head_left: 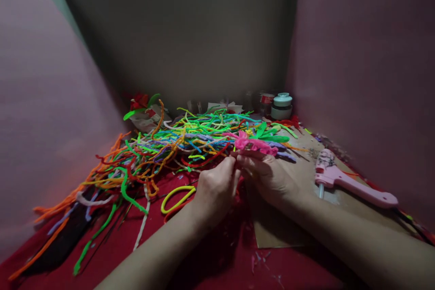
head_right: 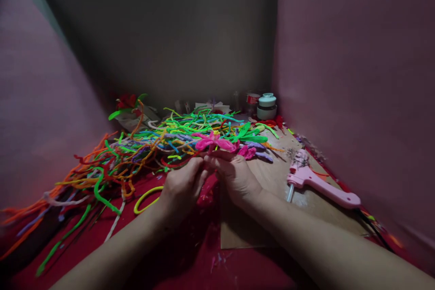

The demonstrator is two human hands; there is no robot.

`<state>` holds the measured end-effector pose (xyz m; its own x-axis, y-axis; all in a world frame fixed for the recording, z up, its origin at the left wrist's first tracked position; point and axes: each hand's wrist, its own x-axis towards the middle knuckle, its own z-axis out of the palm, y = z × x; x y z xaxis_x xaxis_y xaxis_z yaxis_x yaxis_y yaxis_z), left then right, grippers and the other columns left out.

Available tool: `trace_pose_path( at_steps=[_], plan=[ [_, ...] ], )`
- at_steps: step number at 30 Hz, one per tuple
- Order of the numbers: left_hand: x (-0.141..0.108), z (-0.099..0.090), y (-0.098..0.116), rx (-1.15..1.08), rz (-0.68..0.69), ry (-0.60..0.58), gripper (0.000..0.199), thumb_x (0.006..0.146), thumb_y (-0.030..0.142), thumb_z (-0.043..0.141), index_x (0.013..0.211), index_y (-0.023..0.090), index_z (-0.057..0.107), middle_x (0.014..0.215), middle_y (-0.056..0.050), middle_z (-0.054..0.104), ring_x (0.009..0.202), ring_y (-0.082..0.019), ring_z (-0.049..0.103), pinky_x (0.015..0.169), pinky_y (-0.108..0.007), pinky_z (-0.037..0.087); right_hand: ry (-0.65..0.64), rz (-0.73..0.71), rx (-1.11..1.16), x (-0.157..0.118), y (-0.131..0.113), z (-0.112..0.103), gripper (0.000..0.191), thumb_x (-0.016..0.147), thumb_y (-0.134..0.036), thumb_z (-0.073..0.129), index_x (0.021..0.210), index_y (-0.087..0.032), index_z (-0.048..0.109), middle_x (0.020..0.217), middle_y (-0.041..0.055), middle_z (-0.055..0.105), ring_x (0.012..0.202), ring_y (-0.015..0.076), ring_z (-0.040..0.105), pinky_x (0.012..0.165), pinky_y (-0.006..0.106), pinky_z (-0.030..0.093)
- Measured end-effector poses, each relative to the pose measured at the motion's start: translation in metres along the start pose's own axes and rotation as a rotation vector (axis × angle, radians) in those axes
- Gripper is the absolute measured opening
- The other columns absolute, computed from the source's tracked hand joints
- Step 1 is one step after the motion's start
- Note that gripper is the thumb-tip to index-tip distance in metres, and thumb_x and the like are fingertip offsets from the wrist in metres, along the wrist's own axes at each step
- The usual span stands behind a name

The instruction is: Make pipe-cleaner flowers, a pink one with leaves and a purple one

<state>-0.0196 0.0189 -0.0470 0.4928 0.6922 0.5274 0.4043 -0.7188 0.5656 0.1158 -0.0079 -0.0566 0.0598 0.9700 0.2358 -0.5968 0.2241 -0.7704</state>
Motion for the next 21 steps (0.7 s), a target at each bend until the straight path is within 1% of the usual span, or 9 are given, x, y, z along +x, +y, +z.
trace_pose_path(
  at_steps=[1,2,4,8,11,14,16,18,21],
  plan=[
    [-0.001,0.0,-0.002,0.077,0.066,0.01,0.011,0.084,0.022,0.05,0.076,0.018,0.057,0.068,-0.001,0.056,0.058,-0.011,0.051,0.055,-0.021,0.036,0.013,-0.018,-0.031,-0.001,-0.001,0.001,0.017,0.065,-0.033,0.078,0.073,-0.021,0.07,0.068,-0.0014,0.065,0.07,0.0154,0.055,0.074,0.032,0.043],
    [-0.001,-0.001,-0.003,0.102,0.09,0.008,0.012,0.085,0.021,0.049,0.076,0.019,0.057,0.067,-0.001,0.056,0.058,-0.011,0.05,0.056,-0.021,0.036,0.016,-0.032,-0.068,-0.002,-0.002,0.003,0.016,0.065,-0.033,0.078,0.073,-0.021,0.07,0.068,-0.0019,0.065,0.07,0.0151,0.054,0.075,0.032,0.043],
    [0.0,-0.003,-0.002,0.018,0.038,-0.006,0.015,0.086,0.021,0.048,0.076,0.019,0.058,0.063,0.001,0.053,0.057,-0.01,0.047,0.056,-0.02,0.035,0.006,-0.047,-0.126,-0.003,-0.005,0.004,0.013,0.065,-0.032,0.078,0.071,-0.022,0.07,0.07,-0.0023,0.065,0.072,0.0153,0.054,0.077,0.032,0.043],
    [0.006,-0.006,0.011,-0.431,-0.245,-0.011,0.013,0.084,0.027,0.055,0.076,0.018,0.059,0.056,0.005,0.045,0.05,-0.007,0.038,0.05,-0.018,0.032,-0.007,0.003,-0.145,-0.004,-0.006,0.002,0.015,0.065,-0.032,0.077,0.077,-0.024,0.073,0.077,-0.0008,0.068,0.079,0.0169,0.057,0.081,0.034,0.043],
    [0.01,-0.007,0.019,-0.764,-0.455,-0.083,0.019,0.078,0.034,0.062,0.074,0.017,0.057,0.05,0.007,0.039,0.041,-0.004,0.027,0.041,-0.016,0.023,-0.007,0.029,-0.136,-0.002,-0.003,-0.002,0.018,0.067,-0.033,0.076,0.083,-0.023,0.074,0.08,0.0004,0.069,0.081,0.0167,0.057,0.081,0.033,0.043],
    [0.012,-0.009,0.019,-0.963,-0.585,-0.176,0.02,0.078,0.034,0.065,0.076,0.016,0.056,0.047,0.008,0.041,0.036,-0.002,0.026,0.037,-0.014,0.018,-0.021,0.052,-0.103,0.001,0.001,-0.006,0.016,0.07,-0.031,0.074,0.082,-0.021,0.072,0.08,0.0001,0.068,0.076,0.0147,0.056,0.076,0.03,0.043],
    [0.012,-0.01,0.015,-1.088,-0.629,-0.234,0.018,0.08,0.031,0.063,0.076,0.016,0.054,0.046,0.008,0.042,0.034,-0.001,0.024,0.035,-0.012,0.019,-0.03,0.09,-0.055,0.004,0.001,-0.008,0.013,0.07,-0.029,0.074,0.08,-0.021,0.071,0.077,-0.0006,0.067,0.071,0.013,0.055,0.072,0.029,0.042],
    [0.011,-0.01,0.01,-1.225,-0.63,-0.31,0.014,0.082,0.029,0.061,0.08,0.016,0.054,0.047,0.008,0.042,0.032,0.0,0.019,0.032,-0.012,0.021,-0.056,0.113,-0.009,0.005,0.0,-0.01,0.013,0.068,-0.027,0.075,0.079,-0.021,0.071,0.075,-0.0011,0.067,0.068,0.0119,0.054,0.07,0.028,0.042],
    [0.011,-0.011,0.006,-1.375,-0.596,-0.415,0.015,0.085,0.028,0.058,0.097,0.019,0.056,0.05,0.01,0.042,0.03,0.0,0.01,0.029,-0.012,0.02,-0.106,0.126,0.015,0.005,-0.003,-0.011,0.017,0.065,-0.027,0.077,0.08,-0.023,0.072,0.071,-0.0021,0.066,0.066,0.0112,0.053,0.069,0.028,0.041]
  ],
)
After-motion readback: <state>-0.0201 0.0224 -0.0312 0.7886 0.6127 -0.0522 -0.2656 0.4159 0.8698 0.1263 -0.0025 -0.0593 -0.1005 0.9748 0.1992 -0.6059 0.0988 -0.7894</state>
